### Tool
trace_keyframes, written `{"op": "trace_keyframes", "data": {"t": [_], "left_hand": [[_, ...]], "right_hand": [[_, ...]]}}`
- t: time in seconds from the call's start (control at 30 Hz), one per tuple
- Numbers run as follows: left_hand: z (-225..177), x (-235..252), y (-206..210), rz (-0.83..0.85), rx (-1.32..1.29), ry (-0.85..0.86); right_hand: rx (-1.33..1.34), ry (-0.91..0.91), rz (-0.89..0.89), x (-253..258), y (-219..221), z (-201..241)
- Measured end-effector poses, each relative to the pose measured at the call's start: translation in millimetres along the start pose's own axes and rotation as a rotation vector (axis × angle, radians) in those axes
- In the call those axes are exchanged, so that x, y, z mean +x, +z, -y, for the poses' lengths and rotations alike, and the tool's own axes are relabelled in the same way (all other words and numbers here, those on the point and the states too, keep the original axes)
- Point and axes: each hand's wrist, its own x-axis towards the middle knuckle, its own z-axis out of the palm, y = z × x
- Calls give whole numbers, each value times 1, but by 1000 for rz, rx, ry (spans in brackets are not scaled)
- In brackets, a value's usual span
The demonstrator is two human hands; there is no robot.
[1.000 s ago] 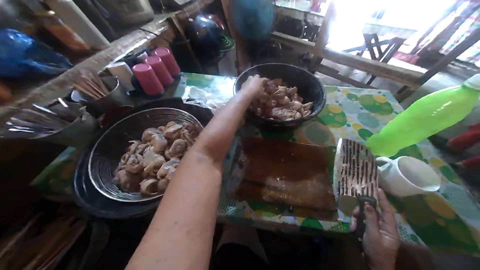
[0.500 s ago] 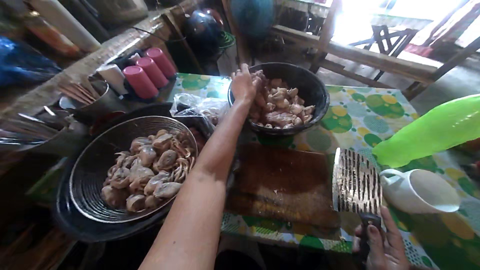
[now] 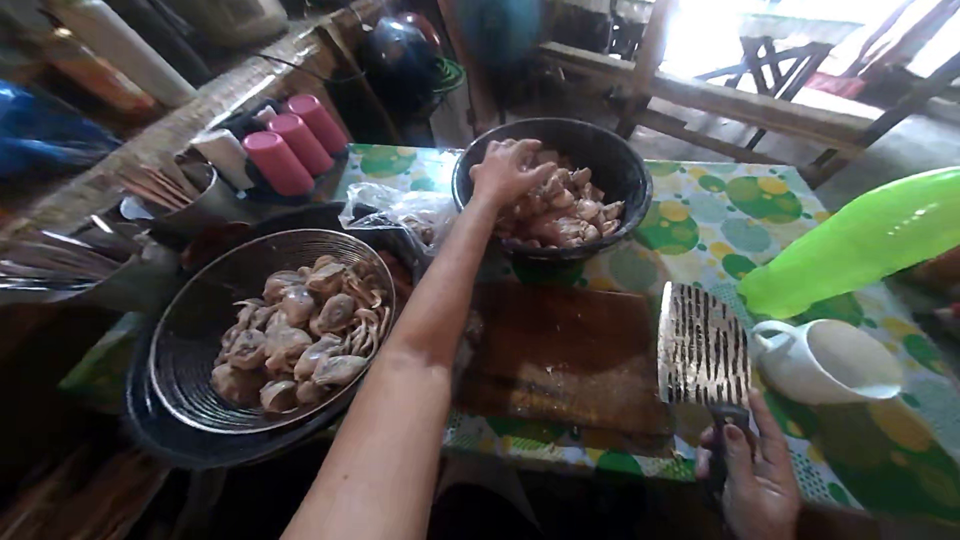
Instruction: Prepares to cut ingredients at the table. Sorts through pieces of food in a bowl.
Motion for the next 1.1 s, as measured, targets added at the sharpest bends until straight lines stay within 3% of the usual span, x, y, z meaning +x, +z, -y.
{"op": "trace_keyframes", "data": {"t": [0.2,0.33,0.4,0.5,0.6,0.7,0.8,0.9,1.1], "left_hand": [[-28,18,28,331,219,410],[-65,24,53,711,239,438],[-69,31,58,703,199,441],[-69,30,38,627,253,283],[-57,32,21,405,242,176],[-50,46,28,270,91,195],[-44,74,51,397,96,348],[-44,87,78,636,289,340],[-69,74,88,598,505,221]], "right_hand": [[-7,4,29,3,-2,-1],[10,66,31,5,-1,5],[-14,66,26,4,-1,5],[-29,64,34,5,-2,4],[-7,39,58,10,-2,1],[21,39,77,13,-1,0],[14,36,91,15,-1,0],[1,67,66,15,-1,0],[-4,137,47,20,2,7]]}}
